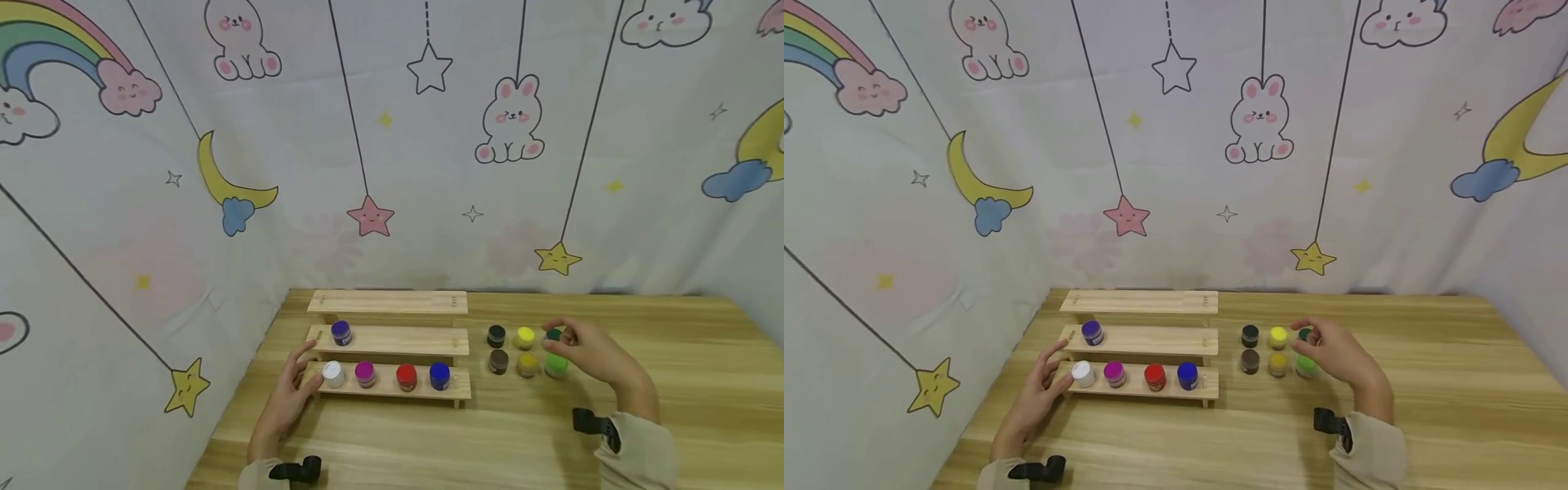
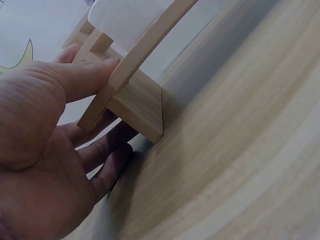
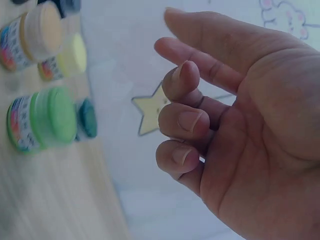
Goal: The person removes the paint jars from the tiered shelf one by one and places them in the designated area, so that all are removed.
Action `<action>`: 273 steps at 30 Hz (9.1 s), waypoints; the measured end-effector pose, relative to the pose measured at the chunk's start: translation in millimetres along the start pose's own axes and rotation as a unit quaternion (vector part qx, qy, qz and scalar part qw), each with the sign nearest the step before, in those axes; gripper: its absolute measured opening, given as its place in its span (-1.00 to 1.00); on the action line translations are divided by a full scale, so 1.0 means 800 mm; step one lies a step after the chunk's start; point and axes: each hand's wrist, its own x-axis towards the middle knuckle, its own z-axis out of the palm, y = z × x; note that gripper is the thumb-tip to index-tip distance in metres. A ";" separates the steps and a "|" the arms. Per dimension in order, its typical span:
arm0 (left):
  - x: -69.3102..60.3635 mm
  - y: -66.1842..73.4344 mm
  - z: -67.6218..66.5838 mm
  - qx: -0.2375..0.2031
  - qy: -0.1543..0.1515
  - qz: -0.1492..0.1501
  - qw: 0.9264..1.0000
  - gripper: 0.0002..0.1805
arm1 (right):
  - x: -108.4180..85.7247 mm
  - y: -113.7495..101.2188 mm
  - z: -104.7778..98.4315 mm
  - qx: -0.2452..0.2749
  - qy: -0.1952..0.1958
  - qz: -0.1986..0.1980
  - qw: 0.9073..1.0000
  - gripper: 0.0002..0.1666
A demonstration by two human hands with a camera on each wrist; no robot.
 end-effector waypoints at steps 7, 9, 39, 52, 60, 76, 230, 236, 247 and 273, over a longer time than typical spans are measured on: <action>-0.001 0.000 0.002 -0.002 -0.008 -0.014 1.000 -0.34 | 0.004 -0.052 0.009 -0.039 0.016 -0.048 0.998 -0.54; 0.000 0.002 0.001 -0.004 -0.004 -0.018 1.000 -0.35 | 0.008 -0.067 0.015 -0.052 0.022 -0.065 0.996 -0.58; 0.004 0.004 0.002 -0.001 -0.012 -0.011 1.000 -0.33 | 0.090 -0.194 0.142 -0.037 -0.059 -0.184 0.980 -0.50; -0.002 -0.001 -0.005 -0.004 -0.003 -0.013 1.000 -0.31 | 0.139 -0.250 0.205 -0.030 -0.109 -0.176 0.978 -0.38; -0.010 -0.001 -0.003 -0.012 -0.004 -0.006 1.000 -0.31 | 0.160 -0.257 0.249 -0.083 -0.125 -0.159 0.976 -0.27; -0.012 -0.001 0.000 -0.015 -0.004 -0.030 0.999 -0.30 | 0.153 -0.233 0.231 -0.038 -0.068 -0.120 0.990 -0.52; 0.027 0.023 -0.051 0.084 -0.198 -0.105 0.971 -0.24 | 0.018 -0.117 0.049 -0.061 0.042 -0.118 0.990 -0.42; 0.026 0.022 -0.048 0.085 -0.197 -0.105 0.971 -0.23 | 0.023 -0.126 0.070 -0.070 0.006 -0.132 0.989 -0.42; 0.024 0.023 -0.051 0.089 -0.189 -0.110 0.972 -0.23 | 0.031 -0.140 0.119 -0.083 -0.070 -0.132 0.985 -0.45; 0.024 0.022 -0.054 0.080 -0.198 -0.079 0.974 -0.21 | 0.046 -0.117 0.137 -0.124 -0.097 -0.191 0.969 -0.64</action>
